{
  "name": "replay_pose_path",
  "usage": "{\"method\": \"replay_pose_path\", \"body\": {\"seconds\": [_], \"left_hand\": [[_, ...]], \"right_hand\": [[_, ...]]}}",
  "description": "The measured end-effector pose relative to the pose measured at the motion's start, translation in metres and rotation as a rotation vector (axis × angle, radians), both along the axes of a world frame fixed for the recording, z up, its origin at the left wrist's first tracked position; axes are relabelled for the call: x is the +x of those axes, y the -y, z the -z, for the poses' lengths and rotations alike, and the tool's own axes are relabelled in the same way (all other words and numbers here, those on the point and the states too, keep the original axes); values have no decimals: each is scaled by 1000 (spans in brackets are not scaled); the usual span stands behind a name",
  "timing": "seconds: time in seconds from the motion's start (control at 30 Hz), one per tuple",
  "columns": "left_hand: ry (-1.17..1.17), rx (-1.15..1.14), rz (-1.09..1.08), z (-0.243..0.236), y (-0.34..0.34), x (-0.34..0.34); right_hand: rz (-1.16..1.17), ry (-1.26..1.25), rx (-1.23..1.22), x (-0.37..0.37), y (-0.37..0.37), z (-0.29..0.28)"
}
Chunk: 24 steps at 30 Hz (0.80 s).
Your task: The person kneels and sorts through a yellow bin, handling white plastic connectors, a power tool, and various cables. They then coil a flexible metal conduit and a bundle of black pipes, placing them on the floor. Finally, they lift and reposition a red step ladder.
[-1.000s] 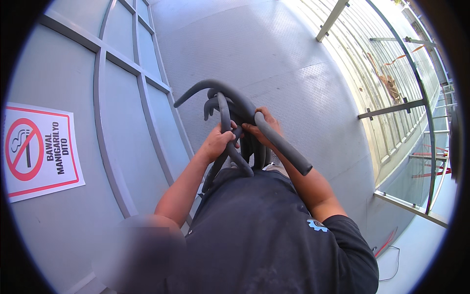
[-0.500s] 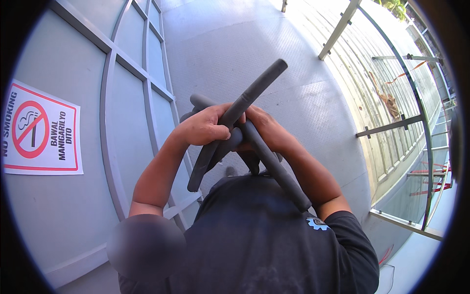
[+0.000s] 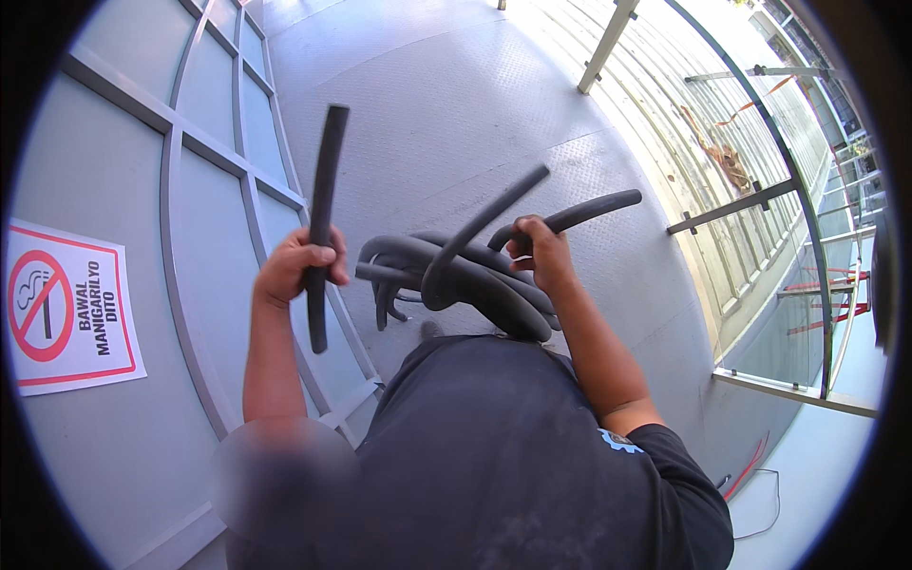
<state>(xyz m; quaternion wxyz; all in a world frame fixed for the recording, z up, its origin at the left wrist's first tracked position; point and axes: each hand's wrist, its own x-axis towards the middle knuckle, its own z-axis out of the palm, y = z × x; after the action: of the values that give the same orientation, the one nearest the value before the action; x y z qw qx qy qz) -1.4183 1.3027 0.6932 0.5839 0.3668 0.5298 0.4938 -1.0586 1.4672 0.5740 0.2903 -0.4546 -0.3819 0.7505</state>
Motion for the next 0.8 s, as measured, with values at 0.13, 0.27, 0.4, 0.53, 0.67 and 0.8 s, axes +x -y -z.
{"method": "replay_pose_path", "body": {"seconds": [0.13,0.27,0.4,0.53,0.67,0.8], "left_hand": [[362,-497,-128,177,2,169],[637,-611,-376,184,8,214],[588,-690,-282,207,24,203],[629,-718,-287,262,11,201],[714,-665,-321,260,20,193],[655,-633,-341,208,15,185]], "right_hand": [[-764,360,34,-40,64,62],[-372,137,54,-24,85,101],[-665,177,230,15,104,94],[-1050,343,572,26,101,85],[-1154,541,756,11,95,63],[-1175,499,966,7,95,59]]}}
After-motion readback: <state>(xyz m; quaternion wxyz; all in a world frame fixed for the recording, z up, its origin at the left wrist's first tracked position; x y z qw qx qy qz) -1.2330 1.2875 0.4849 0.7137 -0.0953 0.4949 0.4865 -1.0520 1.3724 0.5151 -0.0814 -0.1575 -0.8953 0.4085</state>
